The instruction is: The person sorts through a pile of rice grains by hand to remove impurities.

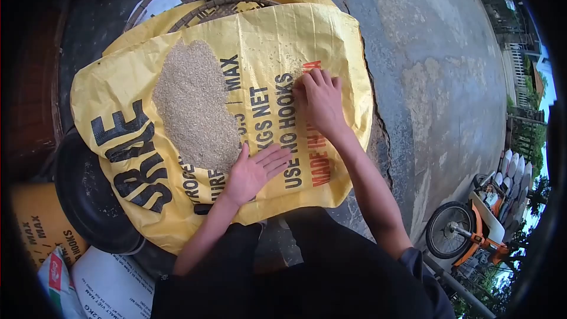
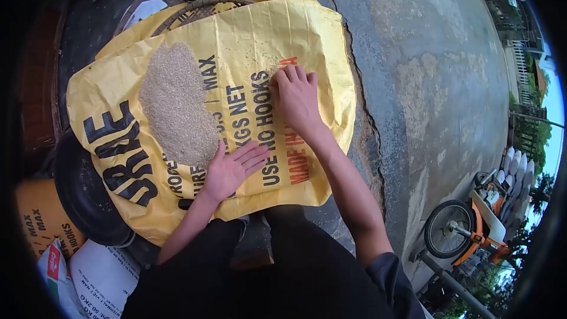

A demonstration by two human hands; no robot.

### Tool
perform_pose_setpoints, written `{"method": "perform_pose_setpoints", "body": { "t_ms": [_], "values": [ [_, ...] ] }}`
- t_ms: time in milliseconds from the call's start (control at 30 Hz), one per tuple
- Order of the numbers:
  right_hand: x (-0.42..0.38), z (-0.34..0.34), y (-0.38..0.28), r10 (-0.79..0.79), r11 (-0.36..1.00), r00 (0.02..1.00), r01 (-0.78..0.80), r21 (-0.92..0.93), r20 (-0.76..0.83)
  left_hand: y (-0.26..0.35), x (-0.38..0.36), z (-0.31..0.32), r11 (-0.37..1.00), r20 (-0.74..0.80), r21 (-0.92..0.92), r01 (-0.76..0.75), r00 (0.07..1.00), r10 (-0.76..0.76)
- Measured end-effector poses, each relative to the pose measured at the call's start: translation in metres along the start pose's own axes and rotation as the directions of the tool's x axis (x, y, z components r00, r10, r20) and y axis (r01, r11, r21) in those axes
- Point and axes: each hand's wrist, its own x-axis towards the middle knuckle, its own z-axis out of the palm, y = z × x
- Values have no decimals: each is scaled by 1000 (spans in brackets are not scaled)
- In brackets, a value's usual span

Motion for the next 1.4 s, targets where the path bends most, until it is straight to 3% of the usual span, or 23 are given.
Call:
{"method": "perform_pose_setpoints", "body": {
  "t_ms": [100, 167, 267, 333, 400, 433, 500, 600, 1100, 1333, 1400],
  "values": [
    [-10, -12, -12, 34, 997, 999, -36, 75, 24, -1, 0, -1, 999, -18, -27, -19, 1000, 19],
    [-26, -19, -29, 32, 974, 999, -36, 222, 24, -1, 1, -5, 998, -7, -63, -27, 1000, 27],
    [-60, -24, -58, 18, 949, 987, -68, 307, 161, -3, 2, -9, 994, -39, -99, -38, 999, 34],
    [-79, -19, -71, -123, 951, 959, 40, 308, 255, -6, 3, -19, 994, -82, -100, -41, 996, 33],
    [-76, -18, -68, -75, 947, 968, -6, 322, 239, -7, 7, -29, 841, 273, -534, 82, 959, 80],
    [-71, -19, -67, -26, 941, 975, -51, 336, 221, -5, 5, -24, 841, 273, -535, 80, 958, 82],
    [-50, -17, -54, 109, 925, 989, -139, 354, 104, -1, 0, -11, 998, 9, -54, -15, 1000, 16],
    [-9, -8, -25, 223, 935, 974, -202, 292, -38, 0, 0, -6, 997, 12, -80, -22, 1000, 23],
    [28, 9, 2, 177, 982, 984, -178, 60, 20, 0, 0, -5, 999, 1, -30, -31, 1000, 31],
    [16, 3, -5, 175, 974, 984, -176, 145, 18, 1, 0, -4, 999, -3, -22, -39, 999, 39],
    [-3, -6, -23, 185, 932, 976, -212, 295, 118, 1, 0, -5, 997, 3, -76, -32, 999, 32]
  ]
}}
